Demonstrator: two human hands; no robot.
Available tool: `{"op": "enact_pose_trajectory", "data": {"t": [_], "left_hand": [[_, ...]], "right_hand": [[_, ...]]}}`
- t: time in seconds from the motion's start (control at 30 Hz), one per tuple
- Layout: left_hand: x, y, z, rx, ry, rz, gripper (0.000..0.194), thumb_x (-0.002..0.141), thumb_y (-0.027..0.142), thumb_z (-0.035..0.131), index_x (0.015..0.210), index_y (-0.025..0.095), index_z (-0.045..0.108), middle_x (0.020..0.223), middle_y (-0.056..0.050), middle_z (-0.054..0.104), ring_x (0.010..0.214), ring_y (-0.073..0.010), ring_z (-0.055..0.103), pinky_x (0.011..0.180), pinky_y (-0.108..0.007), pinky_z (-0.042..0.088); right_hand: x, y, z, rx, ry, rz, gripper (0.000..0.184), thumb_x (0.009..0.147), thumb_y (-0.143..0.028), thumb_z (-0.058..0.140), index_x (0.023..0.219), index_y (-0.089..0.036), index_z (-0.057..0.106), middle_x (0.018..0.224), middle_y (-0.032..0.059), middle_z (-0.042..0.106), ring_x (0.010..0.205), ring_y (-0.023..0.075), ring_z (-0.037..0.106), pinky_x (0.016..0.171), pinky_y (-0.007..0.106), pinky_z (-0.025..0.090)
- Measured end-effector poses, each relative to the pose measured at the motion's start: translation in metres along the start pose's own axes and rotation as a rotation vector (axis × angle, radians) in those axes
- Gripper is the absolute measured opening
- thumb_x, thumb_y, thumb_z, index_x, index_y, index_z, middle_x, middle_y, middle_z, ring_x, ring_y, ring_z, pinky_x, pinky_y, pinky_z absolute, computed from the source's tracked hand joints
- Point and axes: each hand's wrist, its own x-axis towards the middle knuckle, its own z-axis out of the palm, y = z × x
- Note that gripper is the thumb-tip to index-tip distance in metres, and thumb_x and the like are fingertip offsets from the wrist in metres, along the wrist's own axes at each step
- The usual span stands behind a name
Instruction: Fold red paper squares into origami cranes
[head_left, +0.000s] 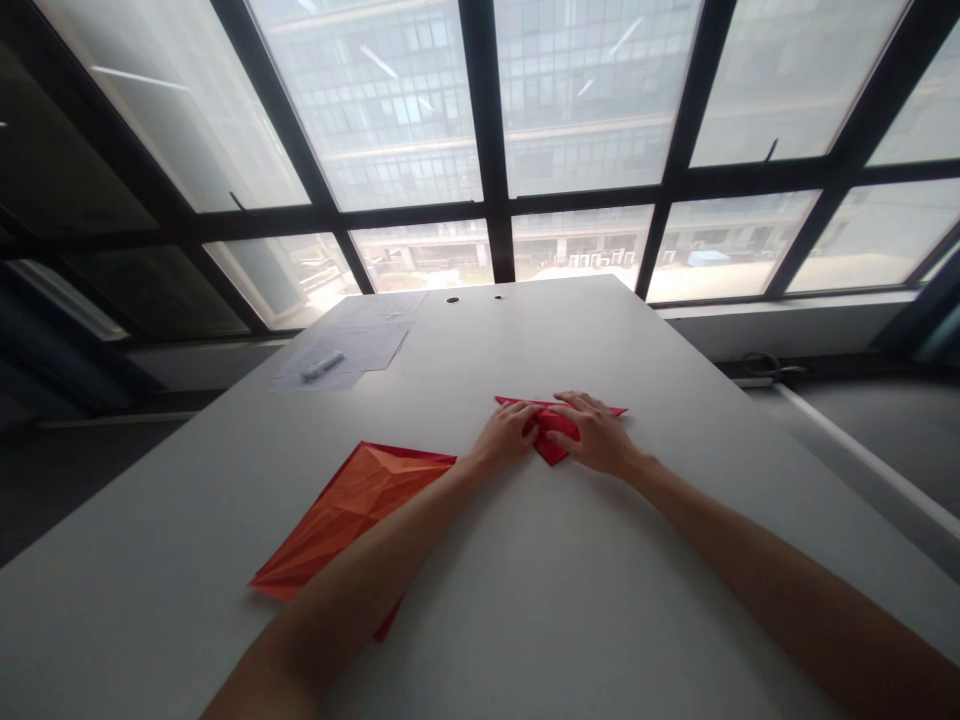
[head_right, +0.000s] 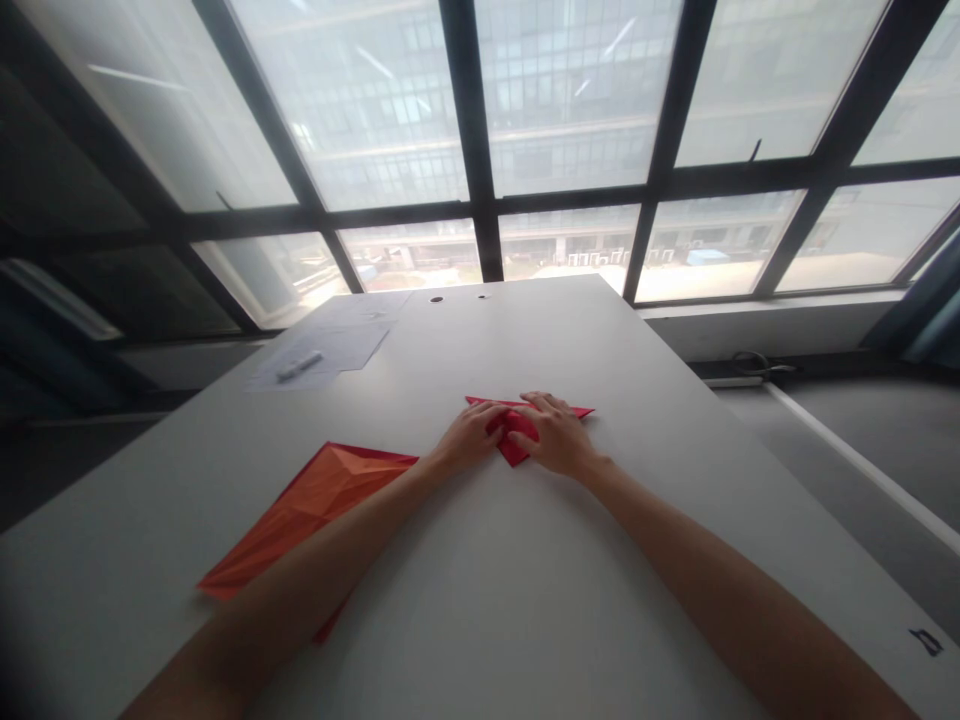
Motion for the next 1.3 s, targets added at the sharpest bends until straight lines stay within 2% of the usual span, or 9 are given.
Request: {"op": "enact_pose_trajectory", "data": {"t": [0.23,0.43,0.57,0.7,0.83,0.97,1.1,1.23,1.3], "left_hand": [[0.002,-0.004,0.002,-0.056,0.144,-0.086,0.045,0.094,0.014,0.038,0.137,0.020,0.049,0.137,-0.007,0.057,0.131,-0.0201,0.048,0.114,-0.038,0.036],[0.002,0.000,-0.007,-0.058,0.375,-0.098,0.035,0.096,0.016,0.038,0.129,0.018,0.051,0.125,-0.009,0.060,0.121,-0.0197,0.052,0.107,-0.036,0.041],[-0.002,0.010,-0.010,-0.044,0.249,-0.005,0.031,0.096,0.019,0.041,0.123,0.021,0.057,0.120,-0.008,0.063,0.116,-0.0206,0.055,0.103,-0.037,0.043],[-0.003,0.015,-0.010,-0.079,0.045,0.074,0.032,0.100,0.033,0.042,0.118,0.027,0.067,0.122,-0.005,0.065,0.116,-0.0213,0.056,0.104,-0.037,0.042],[0.000,0.009,-0.008,-0.123,0.055,-0.023,0.053,0.103,0.042,0.026,0.098,0.027,0.077,0.128,-0.002,0.063,0.121,-0.0215,0.053,0.107,-0.038,0.041],[0.001,0.006,-0.005,-0.109,0.004,-0.080,0.048,0.101,0.045,0.031,0.105,0.026,0.075,0.129,-0.003,0.062,0.120,-0.0225,0.054,0.106,-0.038,0.042],[-0.002,0.009,-0.002,-0.010,-0.006,0.007,0.041,0.090,0.037,0.056,0.130,0.029,0.061,0.133,-0.004,0.059,0.124,-0.0254,0.051,0.108,-0.040,0.039],[-0.004,0.010,-0.001,0.060,-0.069,0.036,0.066,0.086,0.033,0.059,0.149,0.031,0.040,0.133,-0.007,0.058,0.123,-0.0282,0.050,0.105,-0.042,0.040],[-0.004,0.010,-0.002,0.087,-0.097,0.040,0.069,0.085,0.032,0.061,0.150,0.031,0.038,0.132,-0.008,0.058,0.123,-0.0286,0.050,0.106,-0.043,0.038]], "right_hand": [[-0.003,-0.005,0.001,0.038,-0.122,0.013,0.056,0.084,-0.045,0.066,0.135,-0.025,0.056,0.136,0.0086,0.060,0.126,0.0290,0.049,0.107,0.042,0.035],[0.006,0.006,-0.004,0.200,0.017,0.330,0.034,0.085,-0.045,0.062,0.107,-0.022,0.072,0.095,0.0074,0.075,0.087,0.0241,0.066,0.078,0.033,0.048],[0.015,0.014,-0.007,0.594,0.106,0.559,0.027,0.084,-0.041,0.063,0.082,-0.016,0.074,0.075,0.0062,0.074,0.069,0.0194,0.066,0.062,0.027,0.049],[0.019,0.020,-0.010,1.085,0.133,0.911,0.018,0.081,-0.033,0.066,0.082,-0.015,0.070,0.069,0.0057,0.072,0.054,0.0157,0.063,0.047,0.024,0.048],[0.021,0.028,-0.011,1.253,0.173,1.047,0.005,0.082,-0.022,0.063,0.083,-0.018,0.065,0.076,0.0068,0.073,0.055,0.0147,0.064,0.047,0.023,0.051],[0.021,0.028,-0.014,1.166,0.130,0.908,0.027,0.092,-0.042,0.053,0.090,-0.017,0.062,0.096,0.0145,0.073,0.074,0.0190,0.070,0.057,0.027,0.057],[0.015,0.013,-0.017,0.884,-0.002,0.466,0.055,0.088,-0.059,0.055,0.121,-0.016,0.060,0.118,0.0164,0.068,0.097,0.0250,0.068,0.074,0.034,0.059],[0.009,0.001,-0.012,0.450,-0.010,0.205,0.087,0.068,-0.051,0.079,0.144,-0.025,0.046,0.140,0.0124,0.056,0.121,0.0322,0.057,0.097,0.044,0.051],[0.009,0.003,-0.008,0.360,0.059,0.242,0.076,0.073,-0.040,0.074,0.143,-0.024,0.048,0.134,0.0117,0.061,0.117,0.0309,0.059,0.099,0.043,0.049]]}}
